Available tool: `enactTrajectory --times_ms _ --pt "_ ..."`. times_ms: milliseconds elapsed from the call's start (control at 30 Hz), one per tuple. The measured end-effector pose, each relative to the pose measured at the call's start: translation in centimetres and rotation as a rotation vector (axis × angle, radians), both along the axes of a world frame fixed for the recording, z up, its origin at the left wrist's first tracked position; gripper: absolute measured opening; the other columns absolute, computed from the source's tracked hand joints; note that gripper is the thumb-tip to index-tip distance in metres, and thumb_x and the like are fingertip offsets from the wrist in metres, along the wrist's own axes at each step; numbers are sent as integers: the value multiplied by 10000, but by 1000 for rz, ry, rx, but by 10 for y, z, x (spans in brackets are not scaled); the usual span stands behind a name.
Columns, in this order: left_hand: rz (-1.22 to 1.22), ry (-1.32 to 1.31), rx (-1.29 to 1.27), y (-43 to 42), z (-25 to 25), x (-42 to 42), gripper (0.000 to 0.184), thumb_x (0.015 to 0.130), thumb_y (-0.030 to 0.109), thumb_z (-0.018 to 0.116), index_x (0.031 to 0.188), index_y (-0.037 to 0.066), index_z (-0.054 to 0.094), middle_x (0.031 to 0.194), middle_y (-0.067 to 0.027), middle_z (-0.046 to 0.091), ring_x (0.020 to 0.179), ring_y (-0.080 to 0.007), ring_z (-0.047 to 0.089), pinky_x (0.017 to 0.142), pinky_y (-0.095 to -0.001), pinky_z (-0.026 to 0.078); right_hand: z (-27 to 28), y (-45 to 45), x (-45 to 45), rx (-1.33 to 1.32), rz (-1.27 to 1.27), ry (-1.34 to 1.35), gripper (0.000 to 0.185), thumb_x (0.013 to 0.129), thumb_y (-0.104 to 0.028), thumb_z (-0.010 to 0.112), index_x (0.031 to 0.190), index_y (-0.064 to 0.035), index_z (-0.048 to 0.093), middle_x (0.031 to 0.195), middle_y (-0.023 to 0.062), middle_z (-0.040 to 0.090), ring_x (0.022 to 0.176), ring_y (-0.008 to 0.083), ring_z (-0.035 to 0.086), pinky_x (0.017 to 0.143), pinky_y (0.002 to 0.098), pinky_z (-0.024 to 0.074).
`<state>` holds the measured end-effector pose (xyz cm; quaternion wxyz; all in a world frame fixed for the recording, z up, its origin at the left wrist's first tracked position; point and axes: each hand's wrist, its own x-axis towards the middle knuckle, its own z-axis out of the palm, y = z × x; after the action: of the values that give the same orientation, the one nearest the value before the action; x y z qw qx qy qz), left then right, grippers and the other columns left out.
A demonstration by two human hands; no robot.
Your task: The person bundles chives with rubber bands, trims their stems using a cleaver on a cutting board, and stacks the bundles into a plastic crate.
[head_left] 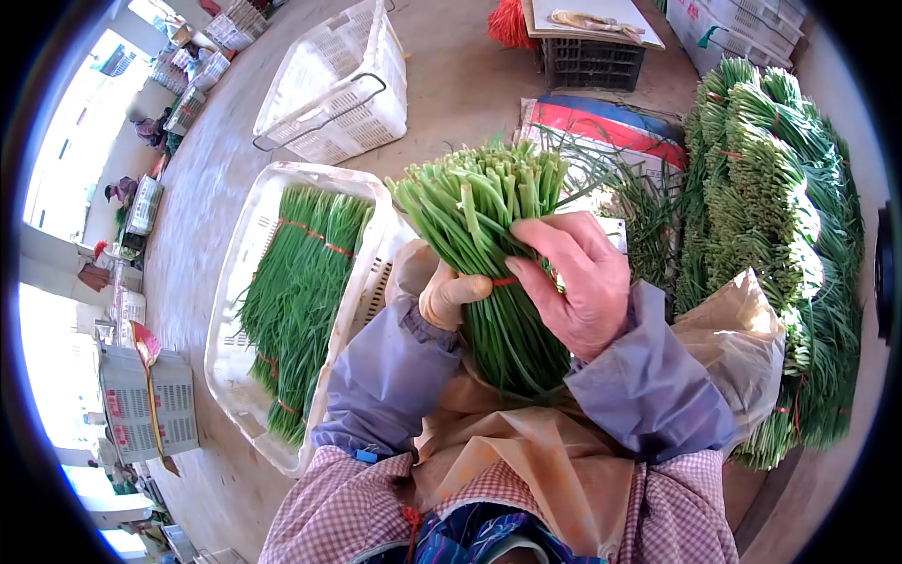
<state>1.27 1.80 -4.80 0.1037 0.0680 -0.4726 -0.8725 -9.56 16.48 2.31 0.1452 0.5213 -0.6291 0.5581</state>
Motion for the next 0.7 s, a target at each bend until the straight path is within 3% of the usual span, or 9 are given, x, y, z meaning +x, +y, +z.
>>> enactTrajectory --times_ms 133,267,533,700 --pt "-18 -14 -68 -4 -3 2 878 666 390 807 1380 17 457 1271 -85 580 1168 -207 557 1015 -356 439 -9 -9 -1 21 -107 36 312 721 14 750 1004 -65 644 816 93 583 738 292 598 616 380 509" --pt "-13 -6 -132 -2 0 1 850 684 367 804 1376 15 458 1243 -86 593 1145 -209 567 996 -354 445 -10 -1 -11 108 -135 189 213 765 28 729 946 -43 642 850 98 617 723 290 622 606 372 520" --pt "-53 -98 -156 -1 -12 -3 760 729 373 796 1330 6 511 1191 -94 630 1081 -207 597 968 -356 460 -13 -7 -14 271 -258 366 262 772 -25 694 1014 -44 597 809 81 567 712 260 608 575 367 515" --pt "-37 -103 -211 -1 -9 -6 760 729 401 804 1313 -3 534 1161 -111 650 1073 -210 614 955 -344 474 -2 -14 -43 181 -367 573 193 724 -38 694 874 -76 577 724 48 506 633 224 571 492 352 494"
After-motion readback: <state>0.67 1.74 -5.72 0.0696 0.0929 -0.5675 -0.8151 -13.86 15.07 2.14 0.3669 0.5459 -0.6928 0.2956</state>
